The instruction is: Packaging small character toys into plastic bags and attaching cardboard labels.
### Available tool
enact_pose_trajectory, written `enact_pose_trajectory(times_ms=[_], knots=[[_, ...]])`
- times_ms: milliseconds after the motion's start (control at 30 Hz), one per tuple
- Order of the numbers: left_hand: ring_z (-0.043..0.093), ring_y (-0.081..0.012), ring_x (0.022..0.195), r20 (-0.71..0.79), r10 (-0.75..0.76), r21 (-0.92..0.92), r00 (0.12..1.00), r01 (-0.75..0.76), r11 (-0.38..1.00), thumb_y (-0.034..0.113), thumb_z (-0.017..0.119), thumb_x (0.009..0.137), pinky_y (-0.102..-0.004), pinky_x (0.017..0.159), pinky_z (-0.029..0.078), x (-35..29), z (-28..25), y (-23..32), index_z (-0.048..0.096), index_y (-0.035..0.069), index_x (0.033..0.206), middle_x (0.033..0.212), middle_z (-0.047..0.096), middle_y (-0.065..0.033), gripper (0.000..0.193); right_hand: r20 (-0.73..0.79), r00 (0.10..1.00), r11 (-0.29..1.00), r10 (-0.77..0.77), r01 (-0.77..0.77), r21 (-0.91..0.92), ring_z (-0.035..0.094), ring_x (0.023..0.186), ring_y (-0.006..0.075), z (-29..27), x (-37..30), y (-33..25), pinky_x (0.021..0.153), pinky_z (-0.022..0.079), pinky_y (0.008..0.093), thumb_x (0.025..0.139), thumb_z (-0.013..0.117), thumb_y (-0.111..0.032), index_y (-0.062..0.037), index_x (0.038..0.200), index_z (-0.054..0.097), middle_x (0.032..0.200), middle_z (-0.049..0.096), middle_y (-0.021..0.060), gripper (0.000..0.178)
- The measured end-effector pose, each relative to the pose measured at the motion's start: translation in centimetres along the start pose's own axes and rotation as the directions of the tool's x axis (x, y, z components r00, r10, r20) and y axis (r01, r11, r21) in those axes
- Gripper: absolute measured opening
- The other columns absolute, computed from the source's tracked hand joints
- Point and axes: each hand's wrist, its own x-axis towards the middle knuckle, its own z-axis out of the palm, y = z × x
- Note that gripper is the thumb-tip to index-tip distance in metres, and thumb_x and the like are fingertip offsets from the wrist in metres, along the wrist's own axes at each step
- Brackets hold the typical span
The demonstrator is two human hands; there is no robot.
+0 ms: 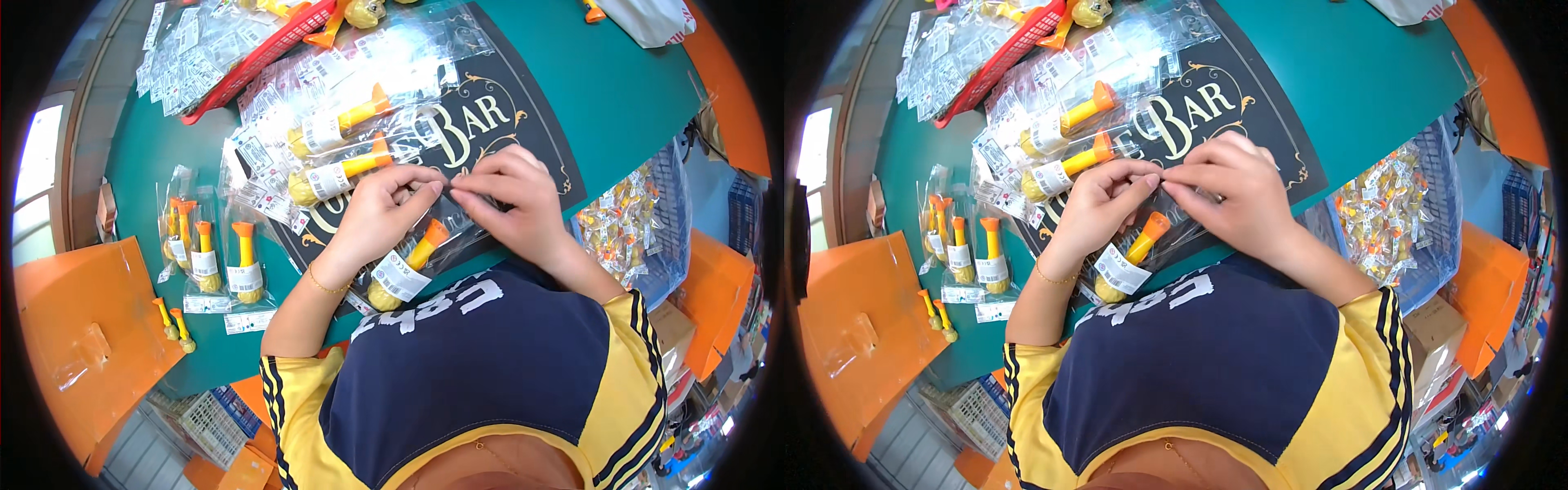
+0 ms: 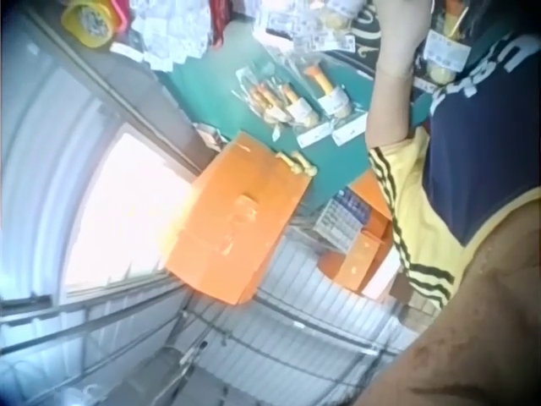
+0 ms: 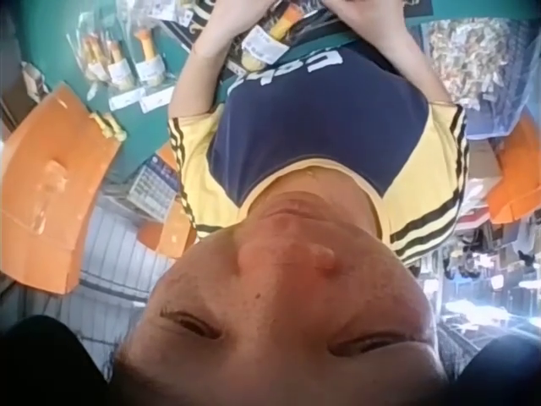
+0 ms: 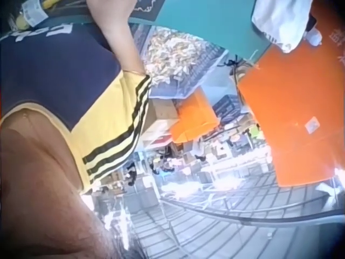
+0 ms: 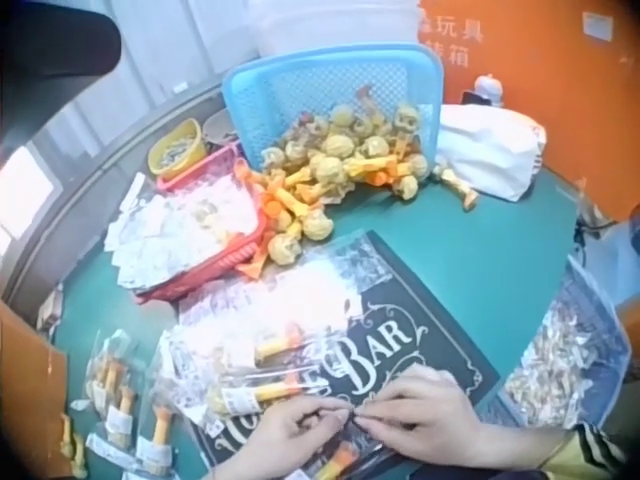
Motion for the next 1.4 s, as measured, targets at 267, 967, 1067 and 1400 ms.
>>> enact_pose_trajectory(times_ms=[267, 967, 1067, 1400], knots=[[0.044, 0.0022, 0.051, -0.011, 0.028, -0.145, 1.000, -0.030, 0.989, 0.015, 0.061, 0.094, -0.0142, 0.044, 0.033, -0.2, 0.0, -0.2, 0.062, 0.002, 0.106, 0.074, 0.060, 0.0037, 0.018, -0.021, 1.000, 0.999, -0.010, 0.009, -0.047, 0.061, 0.074, 0.0192, 1.3, -0.2, -0.1, 0.062, 0.045, 0.0306, 0.068, 0.078, -0.006, -0.0087, 0.083, 0.072, 0.079, 0.066, 0.0025, 0.016], [0.041, -0.0005, 0.063, -0.152, 0.315, 0.032, 0.937, -0.314, 0.949, 0.008, 0.053, 0.096, -0.0169, 0.058, 0.035, -0.3, 0.8, -1.1, 0.056, 0.002, 0.101, 0.073, 0.048, 0.0051, 0.009, -0.099, 0.972, 0.947, 0.214, -0.232, -0.224, 0.061, 0.081, 0.0213, -5.1, 0.6, 3.0, 0.075, 0.047, 0.0312, 0.079, 0.065, -0.005, 0.0003, 0.084, 0.064, 0.085, 0.065, 0.0093, 0.008], [0.043, -0.0025, 0.064, -0.148, 0.284, -0.084, 0.947, -0.298, 0.951, 0.009, 0.050, 0.098, -0.0192, 0.059, 0.037, 0.2, 0.6, -1.4, 0.053, 0.002, 0.102, 0.074, 0.049, 0.0027, 0.008, -0.008, 0.911, 0.890, 0.412, -0.404, -0.211, 0.058, 0.077, 0.0148, -10.8, -2.1, 4.3, 0.071, 0.046, 0.0274, 0.081, 0.062, -0.007, 0.0020, 0.084, 0.063, 0.082, 0.061, 0.0064, 0.009], [0.054, -0.0037, 0.074, -0.174, 0.273, -0.334, 0.946, -0.317, 0.888, 0.010, 0.054, 0.096, -0.0177, 0.066, 0.043, 0.6, 1.3, -1.5, 0.049, 0.002, 0.108, 0.084, 0.059, -0.0027, 0.015, 0.639, 0.417, 0.749, 0.647, -0.192, -0.634, 0.064, 0.081, 0.0370, -12.0, -9.3, 5.0, 0.073, 0.051, 0.0436, 0.072, 0.069, -0.011, -0.0068, 0.098, 0.070, 0.086, 0.068, 0.0182, 0.027]])
